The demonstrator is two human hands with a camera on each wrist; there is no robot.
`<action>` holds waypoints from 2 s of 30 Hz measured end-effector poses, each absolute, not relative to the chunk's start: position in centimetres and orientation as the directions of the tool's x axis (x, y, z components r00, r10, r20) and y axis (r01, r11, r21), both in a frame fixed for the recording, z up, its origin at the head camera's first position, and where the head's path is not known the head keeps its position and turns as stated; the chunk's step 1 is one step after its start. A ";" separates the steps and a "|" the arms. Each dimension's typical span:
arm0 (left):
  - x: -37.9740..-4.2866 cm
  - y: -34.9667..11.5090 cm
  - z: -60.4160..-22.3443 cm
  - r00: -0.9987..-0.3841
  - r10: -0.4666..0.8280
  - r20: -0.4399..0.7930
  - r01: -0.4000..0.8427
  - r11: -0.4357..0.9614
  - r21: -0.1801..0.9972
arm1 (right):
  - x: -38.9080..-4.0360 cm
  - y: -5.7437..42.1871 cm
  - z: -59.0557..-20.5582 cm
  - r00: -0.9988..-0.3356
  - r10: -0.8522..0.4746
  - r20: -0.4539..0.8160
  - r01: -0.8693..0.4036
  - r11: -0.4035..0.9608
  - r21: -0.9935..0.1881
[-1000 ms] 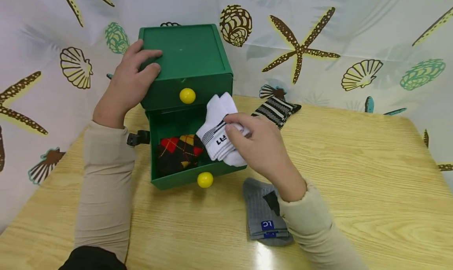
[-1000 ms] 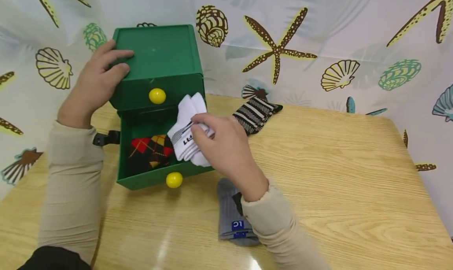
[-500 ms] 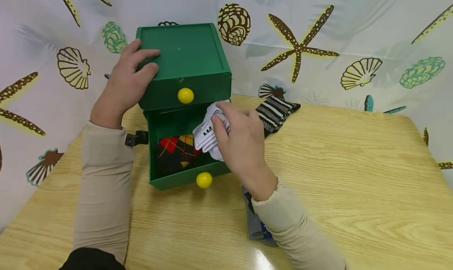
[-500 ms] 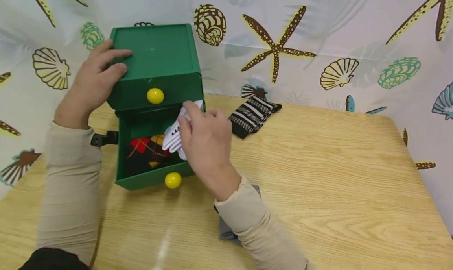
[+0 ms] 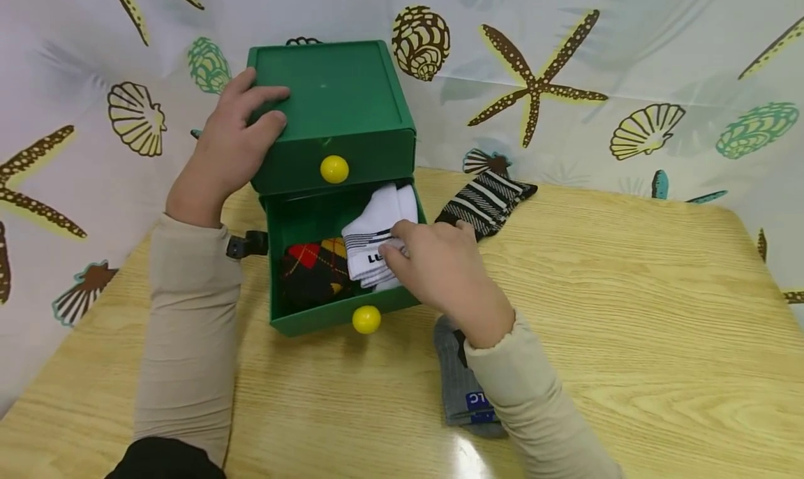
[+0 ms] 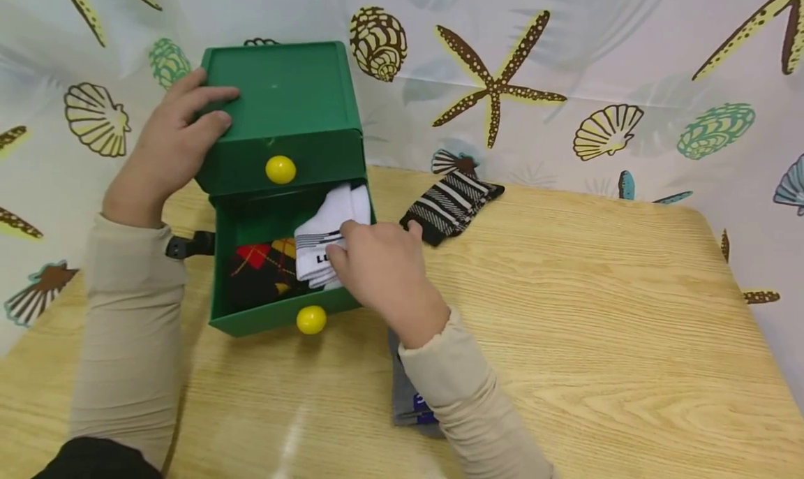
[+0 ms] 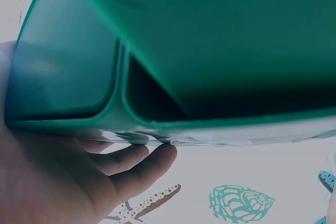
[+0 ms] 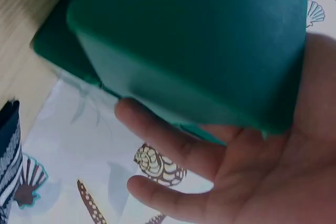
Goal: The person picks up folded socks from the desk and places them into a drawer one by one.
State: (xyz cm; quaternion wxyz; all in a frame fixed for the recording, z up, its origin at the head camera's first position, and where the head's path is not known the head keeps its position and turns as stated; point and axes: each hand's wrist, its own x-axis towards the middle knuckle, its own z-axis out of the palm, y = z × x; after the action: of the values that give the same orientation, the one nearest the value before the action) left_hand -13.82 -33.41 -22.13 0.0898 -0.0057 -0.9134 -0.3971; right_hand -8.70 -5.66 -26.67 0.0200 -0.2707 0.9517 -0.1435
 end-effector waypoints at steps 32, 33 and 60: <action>-13.9 -33.4 -22.2 -0.982 -0.048 0.185 0.103 0.683 0.724 | -6.9 -7.8 -27.5 -0.723 -0.690 0.020 -0.673 0.698 -0.247; -13.9 -33.4 -22.2 -0.982 -0.048 0.184 0.102 0.683 0.723 | -6.9 -7.7 -27.5 -0.722 -0.692 0.025 -0.674 0.695 -0.252; -13.9 -33.6 -22.2 -0.984 -0.029 0.176 0.111 0.674 0.731 | -2.7 -4.9 -28.7 -0.798 -0.557 0.231 -0.530 0.464 -0.710</action>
State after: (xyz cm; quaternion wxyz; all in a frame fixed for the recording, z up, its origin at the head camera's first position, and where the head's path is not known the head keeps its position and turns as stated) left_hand -13.93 -33.65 -22.18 0.0867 -0.0224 -0.9106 -0.4034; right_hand -2.74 -4.89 -28.71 0.0170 -0.3177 0.8555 -0.4087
